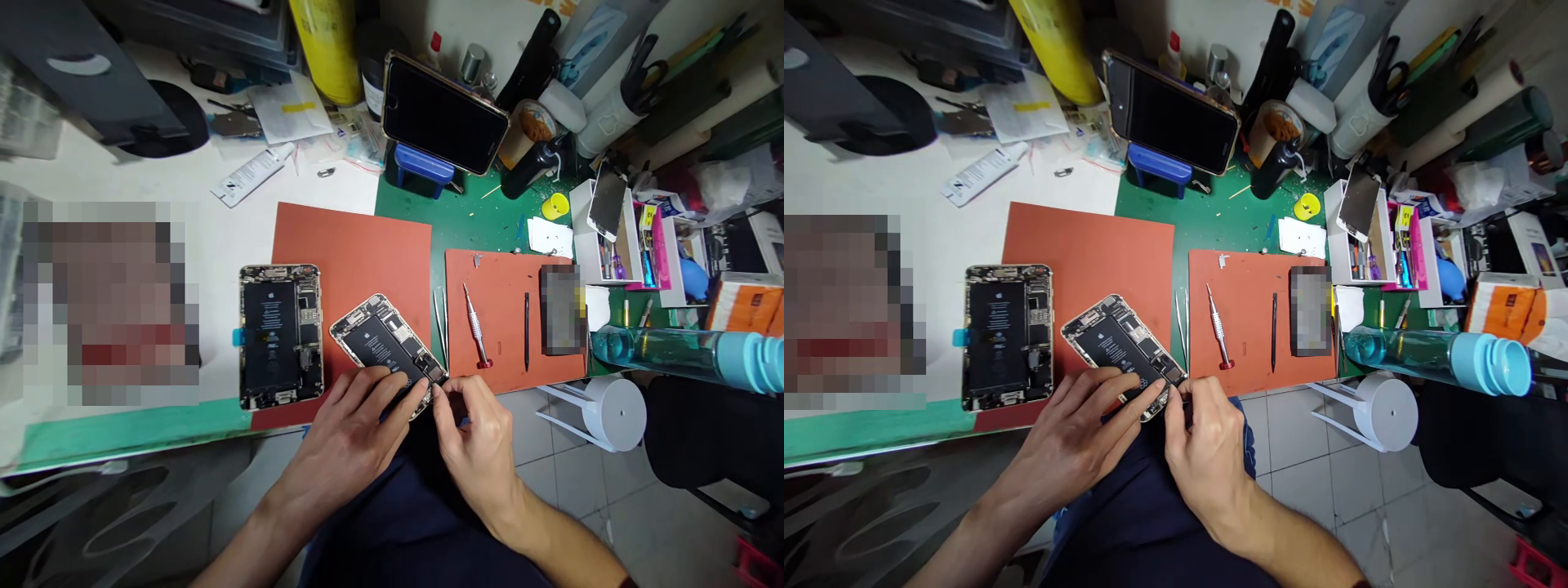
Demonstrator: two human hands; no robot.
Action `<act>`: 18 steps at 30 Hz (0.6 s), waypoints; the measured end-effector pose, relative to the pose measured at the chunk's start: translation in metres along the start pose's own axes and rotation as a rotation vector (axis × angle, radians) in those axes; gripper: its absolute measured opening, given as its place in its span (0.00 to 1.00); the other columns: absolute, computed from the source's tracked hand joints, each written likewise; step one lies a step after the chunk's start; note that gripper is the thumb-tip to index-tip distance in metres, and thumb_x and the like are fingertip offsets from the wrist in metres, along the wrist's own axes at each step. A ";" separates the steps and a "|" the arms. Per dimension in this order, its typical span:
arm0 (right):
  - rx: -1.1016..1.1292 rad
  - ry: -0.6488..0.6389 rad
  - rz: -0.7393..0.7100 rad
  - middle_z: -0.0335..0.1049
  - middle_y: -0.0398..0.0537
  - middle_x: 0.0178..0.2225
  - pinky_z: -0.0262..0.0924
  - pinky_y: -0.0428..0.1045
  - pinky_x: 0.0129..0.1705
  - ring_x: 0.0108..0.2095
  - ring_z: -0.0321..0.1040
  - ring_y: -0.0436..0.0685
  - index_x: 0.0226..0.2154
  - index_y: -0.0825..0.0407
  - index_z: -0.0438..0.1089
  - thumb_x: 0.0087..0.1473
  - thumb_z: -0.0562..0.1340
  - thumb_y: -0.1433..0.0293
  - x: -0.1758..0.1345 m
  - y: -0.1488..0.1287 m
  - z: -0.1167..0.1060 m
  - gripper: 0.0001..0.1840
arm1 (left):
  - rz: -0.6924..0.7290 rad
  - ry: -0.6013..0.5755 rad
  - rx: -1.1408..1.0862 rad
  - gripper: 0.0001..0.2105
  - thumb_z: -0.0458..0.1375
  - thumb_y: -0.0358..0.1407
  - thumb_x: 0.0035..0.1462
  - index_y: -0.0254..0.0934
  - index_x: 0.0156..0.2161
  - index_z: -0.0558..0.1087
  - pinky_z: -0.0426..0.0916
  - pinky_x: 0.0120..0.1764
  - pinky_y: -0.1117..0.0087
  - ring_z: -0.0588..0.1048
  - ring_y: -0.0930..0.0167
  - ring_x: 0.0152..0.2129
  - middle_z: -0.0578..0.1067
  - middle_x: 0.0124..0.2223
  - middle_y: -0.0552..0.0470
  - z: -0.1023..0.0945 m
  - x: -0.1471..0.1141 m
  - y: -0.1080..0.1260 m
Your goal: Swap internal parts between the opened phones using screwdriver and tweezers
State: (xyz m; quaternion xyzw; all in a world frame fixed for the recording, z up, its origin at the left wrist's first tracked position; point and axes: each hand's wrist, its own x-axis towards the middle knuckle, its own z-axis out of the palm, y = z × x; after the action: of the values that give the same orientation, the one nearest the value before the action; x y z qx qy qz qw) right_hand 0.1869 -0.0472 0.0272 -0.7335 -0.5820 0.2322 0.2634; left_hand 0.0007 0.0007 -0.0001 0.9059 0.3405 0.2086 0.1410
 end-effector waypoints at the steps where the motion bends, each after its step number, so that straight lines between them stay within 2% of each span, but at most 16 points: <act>1: 0.002 0.001 0.001 0.72 0.43 0.31 0.64 0.47 0.33 0.28 0.71 0.52 0.36 0.51 0.73 0.71 0.61 0.72 0.000 0.000 0.000 0.09 | 0.000 -0.001 -0.001 0.22 0.61 0.23 0.67 0.34 0.64 0.73 0.70 0.52 0.51 0.73 0.55 0.49 0.78 0.52 0.42 0.000 0.000 0.000; 11: 0.006 0.022 -0.008 0.74 0.46 0.33 0.66 0.46 0.32 0.30 0.73 0.53 0.38 0.51 0.73 0.72 0.61 0.71 0.006 0.001 0.003 0.09 | -0.011 -0.005 -0.004 0.20 0.60 0.24 0.68 0.35 0.63 0.73 0.69 0.52 0.52 0.73 0.56 0.48 0.78 0.51 0.43 -0.002 0.002 0.001; 18: -0.063 0.016 -0.065 0.75 0.45 0.32 0.65 0.46 0.31 0.29 0.73 0.52 0.35 0.51 0.74 0.70 0.61 0.73 0.017 -0.003 0.000 0.10 | -0.019 -0.001 0.028 0.18 0.58 0.25 0.69 0.38 0.61 0.76 0.70 0.51 0.54 0.74 0.58 0.48 0.79 0.49 0.44 -0.002 0.004 0.003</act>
State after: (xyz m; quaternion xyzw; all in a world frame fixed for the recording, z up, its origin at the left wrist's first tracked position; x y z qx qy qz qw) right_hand 0.1882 -0.0306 0.0282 -0.7239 -0.6104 0.1992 0.2524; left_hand 0.0038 0.0015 0.0038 0.9047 0.3518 0.2020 0.1305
